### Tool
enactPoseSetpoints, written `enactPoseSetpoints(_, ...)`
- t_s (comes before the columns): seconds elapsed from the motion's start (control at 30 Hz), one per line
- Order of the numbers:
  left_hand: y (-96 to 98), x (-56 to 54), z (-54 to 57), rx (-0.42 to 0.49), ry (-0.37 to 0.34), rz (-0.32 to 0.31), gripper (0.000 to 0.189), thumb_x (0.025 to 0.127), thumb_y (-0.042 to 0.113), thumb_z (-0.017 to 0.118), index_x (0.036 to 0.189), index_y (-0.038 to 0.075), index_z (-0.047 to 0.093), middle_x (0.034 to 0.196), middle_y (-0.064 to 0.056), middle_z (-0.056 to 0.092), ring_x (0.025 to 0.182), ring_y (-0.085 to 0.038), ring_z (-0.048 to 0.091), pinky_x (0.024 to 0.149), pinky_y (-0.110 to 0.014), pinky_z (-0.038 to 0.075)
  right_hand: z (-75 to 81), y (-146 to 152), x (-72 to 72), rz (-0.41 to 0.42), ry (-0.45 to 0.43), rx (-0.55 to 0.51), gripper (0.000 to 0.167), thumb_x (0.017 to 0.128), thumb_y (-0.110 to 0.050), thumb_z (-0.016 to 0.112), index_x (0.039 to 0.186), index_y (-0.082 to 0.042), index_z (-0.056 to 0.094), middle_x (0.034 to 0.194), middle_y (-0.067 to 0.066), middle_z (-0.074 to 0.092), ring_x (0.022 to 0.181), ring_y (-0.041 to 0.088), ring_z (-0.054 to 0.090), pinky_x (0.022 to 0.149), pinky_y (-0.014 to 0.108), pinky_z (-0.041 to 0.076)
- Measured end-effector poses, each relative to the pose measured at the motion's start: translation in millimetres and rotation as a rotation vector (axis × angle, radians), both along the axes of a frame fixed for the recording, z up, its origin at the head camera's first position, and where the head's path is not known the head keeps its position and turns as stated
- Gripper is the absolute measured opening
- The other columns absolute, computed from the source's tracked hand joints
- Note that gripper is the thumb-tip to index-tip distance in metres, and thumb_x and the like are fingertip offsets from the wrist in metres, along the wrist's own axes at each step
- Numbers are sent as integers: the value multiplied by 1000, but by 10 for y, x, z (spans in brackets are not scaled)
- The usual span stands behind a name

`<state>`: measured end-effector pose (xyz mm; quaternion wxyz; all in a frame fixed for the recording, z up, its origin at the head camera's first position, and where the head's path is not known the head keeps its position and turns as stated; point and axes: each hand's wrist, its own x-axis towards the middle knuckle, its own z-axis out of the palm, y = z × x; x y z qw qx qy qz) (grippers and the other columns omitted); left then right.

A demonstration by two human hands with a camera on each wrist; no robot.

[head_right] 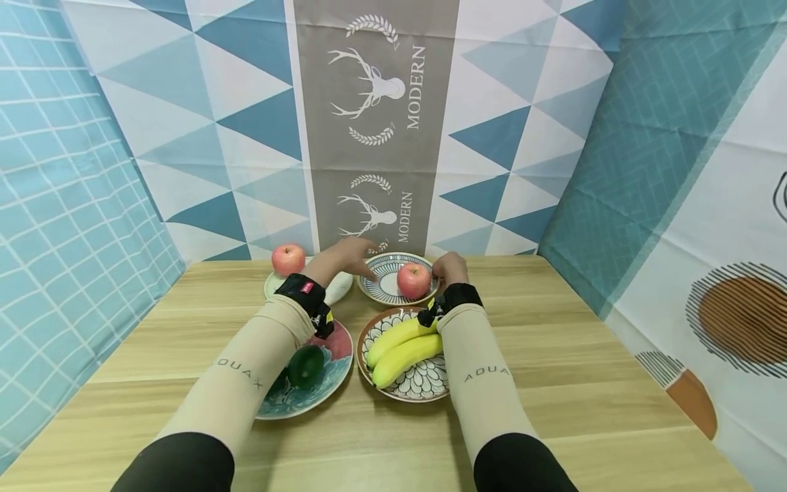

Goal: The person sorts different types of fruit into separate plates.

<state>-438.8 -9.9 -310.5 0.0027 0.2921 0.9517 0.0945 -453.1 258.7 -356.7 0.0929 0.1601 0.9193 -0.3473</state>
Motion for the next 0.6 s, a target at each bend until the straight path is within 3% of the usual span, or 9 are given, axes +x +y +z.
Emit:
enactPoseSetpoints(0.2,-275,-52,49,10,13,52,82,82,31,90,153,8,54,151,-19,56,141,-40,50,117,-49,40,2,8,-18,-1,-12,-18,14,101,-6,61,95,4,68,93,17,49,65,23,43,58,33,40)
enactPoseSetpoints(0.4,-610,-195,59,19,44,73,81,79,29,91,150,6,57,149,-21,58,138,-42,53,115,-50,42,-14,13,-24,-4,-9,8,13,100,-6,61,94,3,68,92,16,50,69,24,45,59,33,41)
enactPoseSetpoints(0.6,-982,-251,118,79,14,153,82,84,27,87,153,0,50,152,-26,53,142,-44,47,118,-53,38,-15,-30,-45,-34,-22,-17,14,101,-5,60,101,6,68,98,18,49,74,26,46,61,33,43)
